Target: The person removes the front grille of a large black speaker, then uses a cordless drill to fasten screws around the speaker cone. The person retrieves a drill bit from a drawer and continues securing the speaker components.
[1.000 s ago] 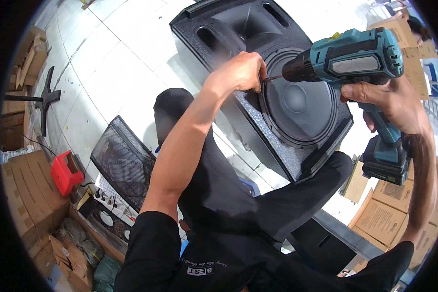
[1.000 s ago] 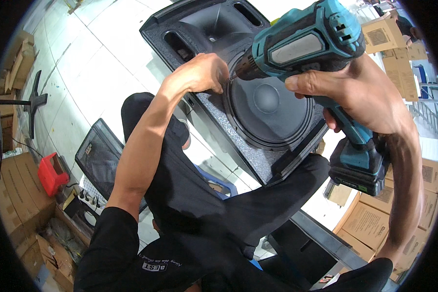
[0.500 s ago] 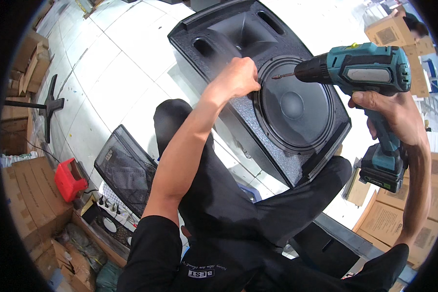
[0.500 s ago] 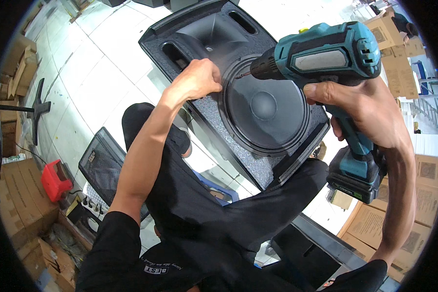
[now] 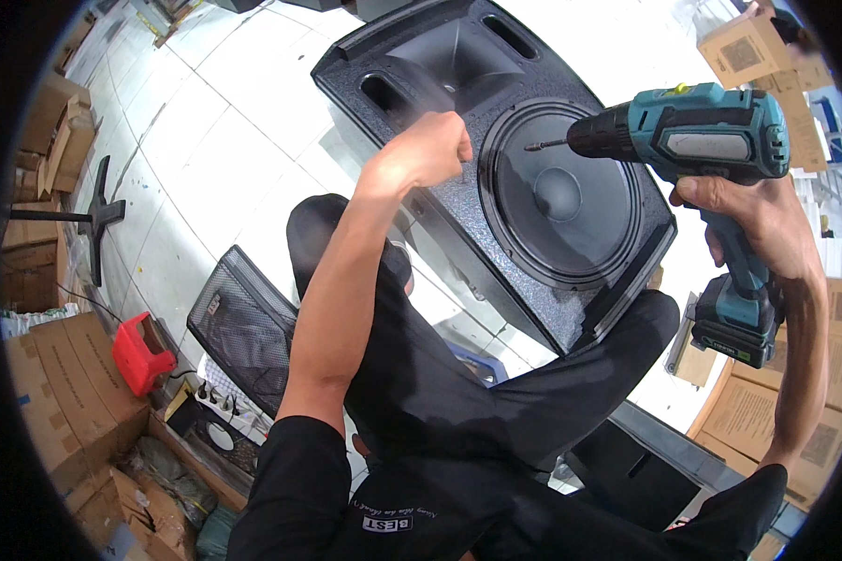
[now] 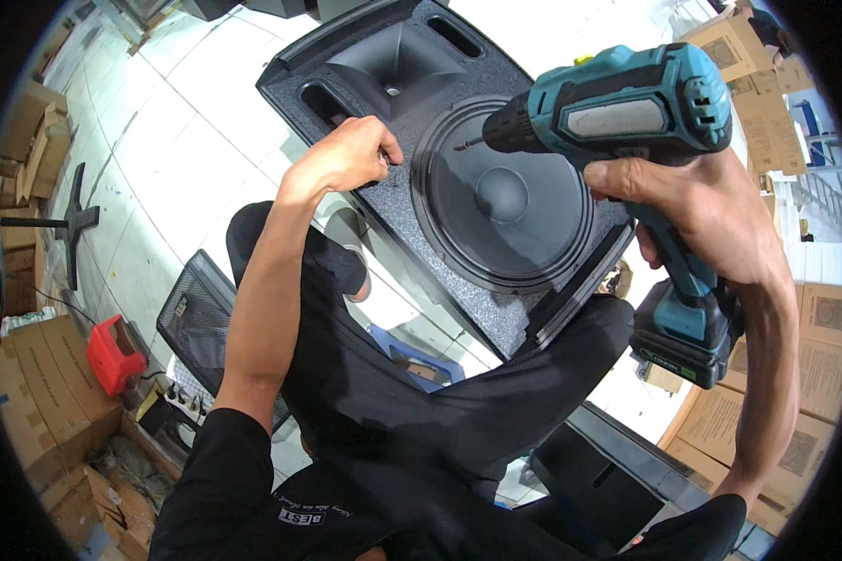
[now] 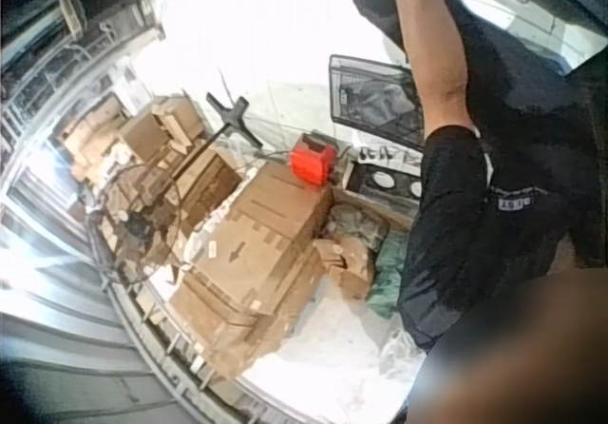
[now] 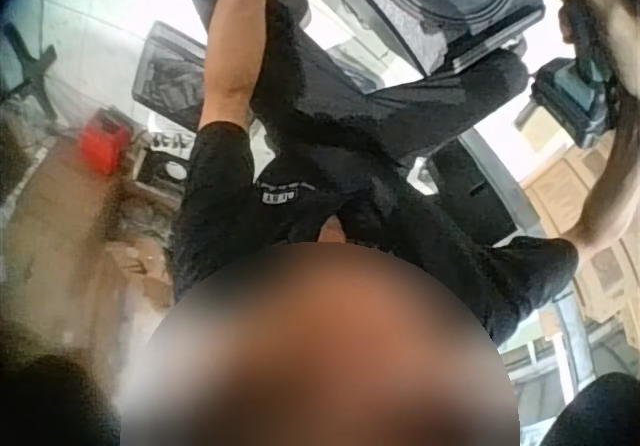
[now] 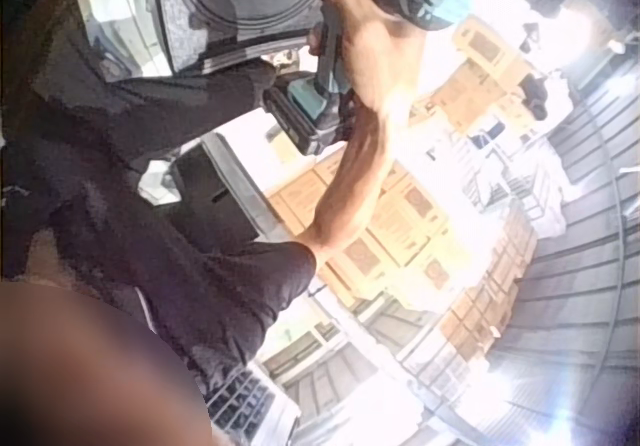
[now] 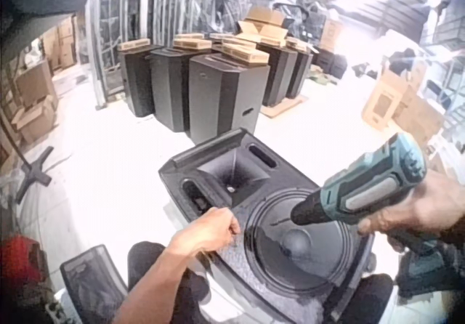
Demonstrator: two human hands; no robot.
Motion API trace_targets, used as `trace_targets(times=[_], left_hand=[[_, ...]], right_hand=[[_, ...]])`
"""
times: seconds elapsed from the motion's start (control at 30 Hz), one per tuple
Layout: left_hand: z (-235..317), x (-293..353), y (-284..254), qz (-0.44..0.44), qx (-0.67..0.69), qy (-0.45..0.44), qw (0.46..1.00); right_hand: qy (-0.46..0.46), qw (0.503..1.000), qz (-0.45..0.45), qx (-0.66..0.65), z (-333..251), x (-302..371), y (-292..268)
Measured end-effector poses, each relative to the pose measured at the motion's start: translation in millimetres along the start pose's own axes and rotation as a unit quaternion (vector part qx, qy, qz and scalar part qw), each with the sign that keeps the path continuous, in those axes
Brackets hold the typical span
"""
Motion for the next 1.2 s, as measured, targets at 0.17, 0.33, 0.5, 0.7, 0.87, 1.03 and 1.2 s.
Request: trace_targets(times=[0.17, 0.33, 0.5, 0.7, 0.87, 1.03, 1.2], left_hand=[[-3, 0, 1, -0.002, 0.008, -0.002, 1.0], [1, 1, 3, -0.014, 0.01, -0.007, 1.0], [2, 2, 10, -0.016, 0.026, -0.047, 0.998], [0, 2, 10, -0.025, 0.033, -0.034, 0.999], [-2, 2, -1, -0.003, 0.059, -0.024, 0.998], [-9, 0, -5, 0.004, 0.103, -0.04, 0.994], [-11, -2, 1, -0.031, 0.126, -0.039, 0.991]], right_hand=[[0.009, 1.0, -0.004, 0.002, 6, -1, -1], [0.01, 1.0, -0.005, -0.001, 9, -3, -2], [0.007, 1.0, 0.009, 0.001, 7, -1, -4], [0.014, 1.0, 0.011, 0.017, 8, 5, -6], [0.013, 1.0, 0.014, 0.013, 8, 6, -7], [0.014, 1.0, 0.016, 0.0, 5, 0, -8], [0.022, 0.999, 0.026, -0.005, 6, -7, -9]])
Point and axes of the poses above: each hand's wrist, its own x-axis away from the middle knuckle, its own y-axis out of the palm, z = x × y, the point moved 9 cm from there along -x, towards the middle knuckle, and after that the axes turned 10 degrees about -y, right-handed, at the moved point
